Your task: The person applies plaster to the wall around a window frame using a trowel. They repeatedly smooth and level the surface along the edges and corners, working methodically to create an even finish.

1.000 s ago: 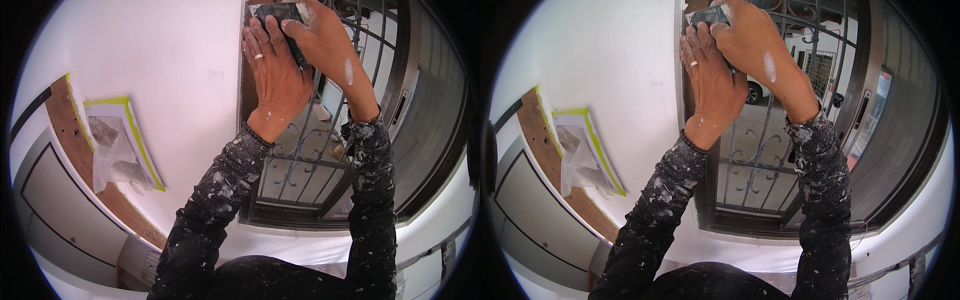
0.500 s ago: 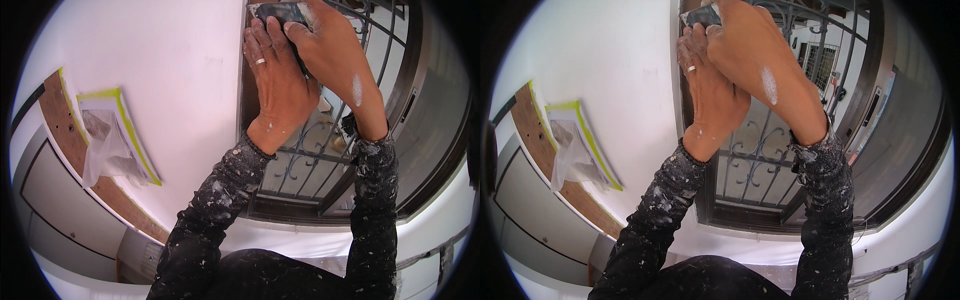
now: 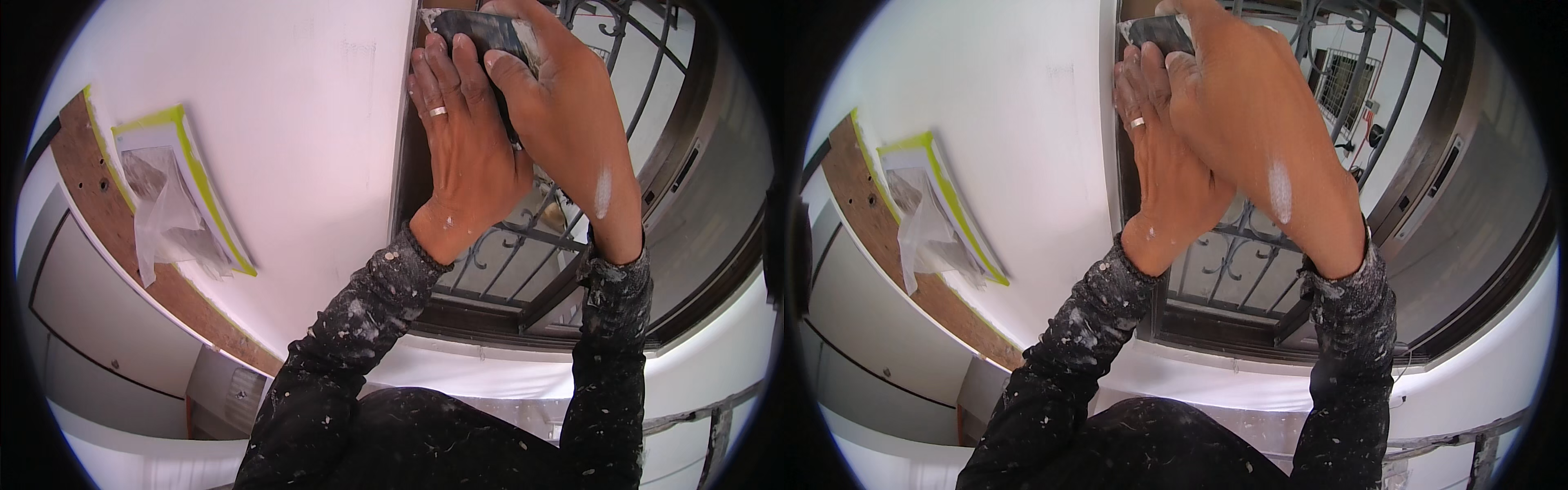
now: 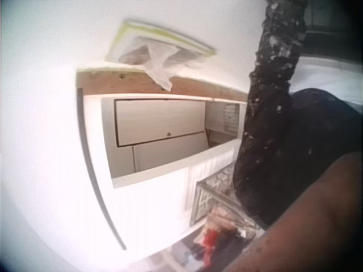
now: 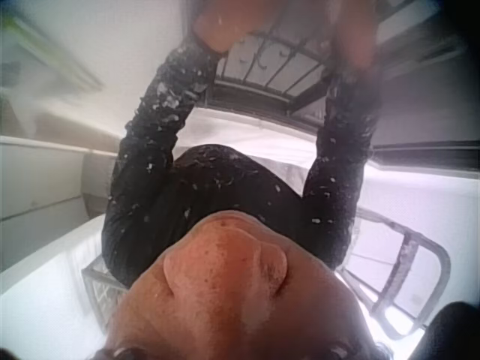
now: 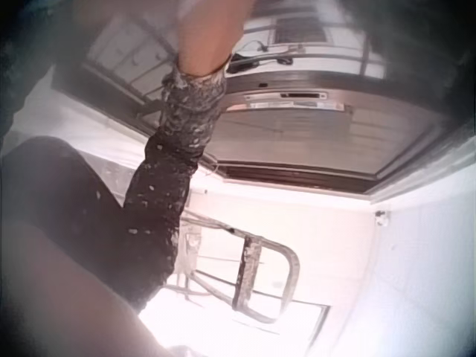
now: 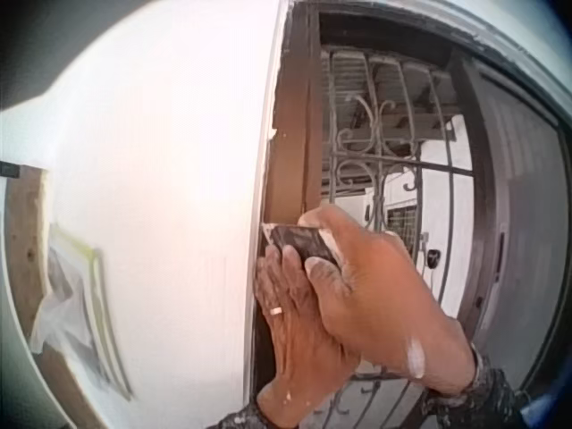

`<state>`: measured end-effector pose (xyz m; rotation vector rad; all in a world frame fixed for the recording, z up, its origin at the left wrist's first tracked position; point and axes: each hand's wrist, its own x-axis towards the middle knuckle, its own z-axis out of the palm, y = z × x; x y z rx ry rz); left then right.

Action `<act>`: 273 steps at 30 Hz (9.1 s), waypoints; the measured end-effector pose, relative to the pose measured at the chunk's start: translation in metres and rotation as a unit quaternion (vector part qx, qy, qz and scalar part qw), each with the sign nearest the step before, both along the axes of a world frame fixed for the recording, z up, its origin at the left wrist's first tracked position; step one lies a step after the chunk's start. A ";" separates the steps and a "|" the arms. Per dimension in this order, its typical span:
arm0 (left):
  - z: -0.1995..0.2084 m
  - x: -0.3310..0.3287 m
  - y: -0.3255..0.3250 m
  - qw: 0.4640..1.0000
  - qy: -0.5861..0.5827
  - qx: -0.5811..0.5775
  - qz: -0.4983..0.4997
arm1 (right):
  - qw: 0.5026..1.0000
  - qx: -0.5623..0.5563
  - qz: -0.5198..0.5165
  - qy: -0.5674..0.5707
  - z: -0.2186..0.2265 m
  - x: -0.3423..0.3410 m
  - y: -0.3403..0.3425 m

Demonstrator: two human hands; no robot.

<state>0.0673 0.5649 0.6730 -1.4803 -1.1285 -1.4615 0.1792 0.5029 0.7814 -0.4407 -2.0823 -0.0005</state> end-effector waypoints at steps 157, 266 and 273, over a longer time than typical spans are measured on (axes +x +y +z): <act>-0.304 0.047 -0.100 0.608 -0.717 -0.238 -0.244 | 0.859 -0.123 0.086 -0.489 -0.288 -0.020 0.050; -0.316 0.039 -0.121 0.546 -0.694 -0.234 -0.406 | 0.951 -0.164 0.055 -0.257 -0.375 0.012 0.031; -0.312 0.036 -0.112 0.462 -0.744 -0.171 -0.452 | 0.929 -0.129 0.056 -0.344 -0.350 0.001 0.037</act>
